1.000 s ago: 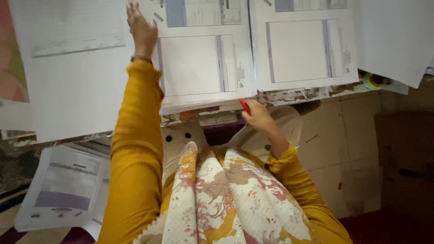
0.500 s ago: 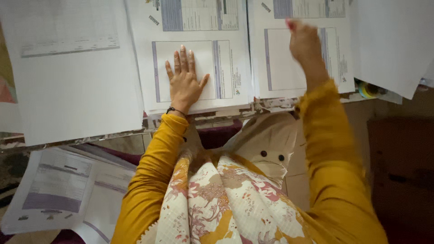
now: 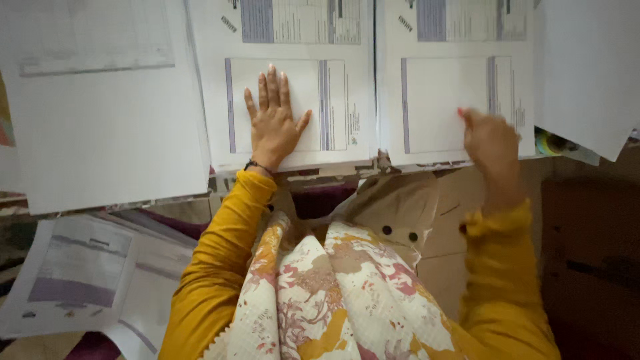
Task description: The person sits and organizes a stack of printed papers on their lap. They repeatedly pick up sheets, smooth them out, and place them back into the stack, occasionally adjusting the alignment of the papers.
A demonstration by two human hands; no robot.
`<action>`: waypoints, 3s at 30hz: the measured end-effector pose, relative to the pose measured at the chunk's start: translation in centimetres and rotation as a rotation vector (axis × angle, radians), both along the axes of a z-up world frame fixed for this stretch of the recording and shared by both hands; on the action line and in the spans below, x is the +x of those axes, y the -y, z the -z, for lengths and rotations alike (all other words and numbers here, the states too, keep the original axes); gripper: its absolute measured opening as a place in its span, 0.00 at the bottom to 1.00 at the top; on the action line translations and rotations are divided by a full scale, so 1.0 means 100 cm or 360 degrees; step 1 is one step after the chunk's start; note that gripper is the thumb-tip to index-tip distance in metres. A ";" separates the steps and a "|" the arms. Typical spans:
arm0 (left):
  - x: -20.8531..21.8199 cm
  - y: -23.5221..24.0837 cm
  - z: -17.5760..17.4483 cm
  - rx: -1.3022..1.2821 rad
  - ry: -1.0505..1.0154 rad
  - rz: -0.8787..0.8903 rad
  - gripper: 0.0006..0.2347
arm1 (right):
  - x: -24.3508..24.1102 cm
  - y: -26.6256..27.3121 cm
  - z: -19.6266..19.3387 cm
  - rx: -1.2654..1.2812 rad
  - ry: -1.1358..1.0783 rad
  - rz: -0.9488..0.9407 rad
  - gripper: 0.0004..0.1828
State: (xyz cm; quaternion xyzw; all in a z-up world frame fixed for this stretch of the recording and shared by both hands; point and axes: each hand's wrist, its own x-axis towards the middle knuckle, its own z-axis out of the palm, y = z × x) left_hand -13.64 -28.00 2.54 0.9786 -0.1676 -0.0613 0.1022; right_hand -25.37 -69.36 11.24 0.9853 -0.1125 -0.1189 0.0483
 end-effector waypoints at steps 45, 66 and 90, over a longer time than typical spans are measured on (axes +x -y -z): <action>-0.004 -0.001 0.026 -0.0199 0.0157 0.0040 0.33 | 0.024 -0.014 0.025 0.0283 0.0279 0.0126 0.18; -0.172 -0.264 0.092 -0.2266 -0.0009 -0.1769 0.12 | -0.094 -0.251 0.069 0.2156 -0.0052 -0.0197 0.12; -0.120 -0.298 -0.034 -0.0057 0.0458 -0.0022 0.33 | -0.067 -0.050 -0.009 0.0502 0.0219 -0.0790 0.41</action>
